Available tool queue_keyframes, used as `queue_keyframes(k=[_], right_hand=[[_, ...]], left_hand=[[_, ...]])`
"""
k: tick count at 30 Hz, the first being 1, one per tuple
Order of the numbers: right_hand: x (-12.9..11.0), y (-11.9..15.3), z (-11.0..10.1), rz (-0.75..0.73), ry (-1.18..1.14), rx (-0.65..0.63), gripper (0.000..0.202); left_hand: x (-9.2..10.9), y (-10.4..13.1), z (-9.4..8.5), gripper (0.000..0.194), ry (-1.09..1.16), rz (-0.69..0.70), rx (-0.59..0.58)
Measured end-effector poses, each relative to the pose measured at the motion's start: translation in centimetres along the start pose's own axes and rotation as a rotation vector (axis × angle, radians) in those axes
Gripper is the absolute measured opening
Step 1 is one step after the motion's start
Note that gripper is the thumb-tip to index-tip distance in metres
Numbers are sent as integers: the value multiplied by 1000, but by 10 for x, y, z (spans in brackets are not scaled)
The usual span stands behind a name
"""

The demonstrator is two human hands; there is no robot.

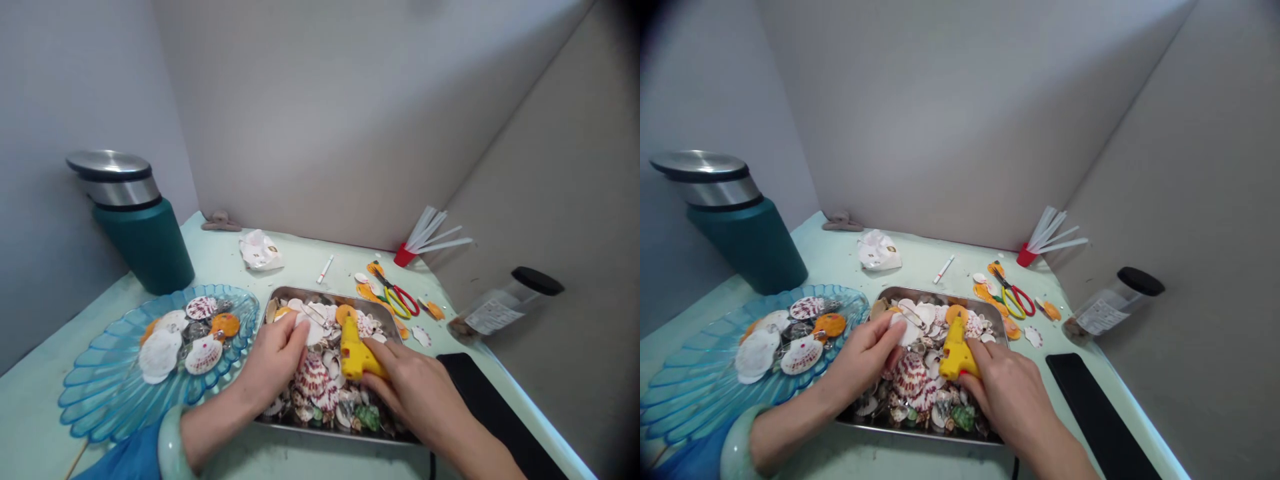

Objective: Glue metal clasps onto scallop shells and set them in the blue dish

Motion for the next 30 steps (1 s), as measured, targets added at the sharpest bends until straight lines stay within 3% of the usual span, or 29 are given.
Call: queue_keyframes(k=[4,7,10,14,19,25,30], right_hand=[[-8,-11,-23,-52,-19,79,25],[-20,-25,-42,-53,-314,242,21],[-35,-39,-50,-91,-526,289,24],[-49,-51,-45,-146,-641,304,28],[-52,-52,-33,-94,-693,316,19],[-53,-53,-24,-68,-670,215,19],[-51,-56,-24,-20,-822,144,13]], left_hand=[[4,5,-1,40,-1,55,-2],[6,9,-1,39,11,108,-19],[6,12,1,38,60,139,-49],[4,12,3,35,72,148,-26],[2,10,5,32,32,155,-6],[-3,9,5,33,94,80,-46],[-4,9,5,31,212,-40,-108]])
Point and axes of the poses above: each hand's wrist, its own y-axis away from the middle knuckle, its own z-axis out of the palm, x = y × z, the point moved 2 cm from there along -y, towards the middle knuckle, and after that the axes turned 6 degrees about x, right-handed, at the moved point
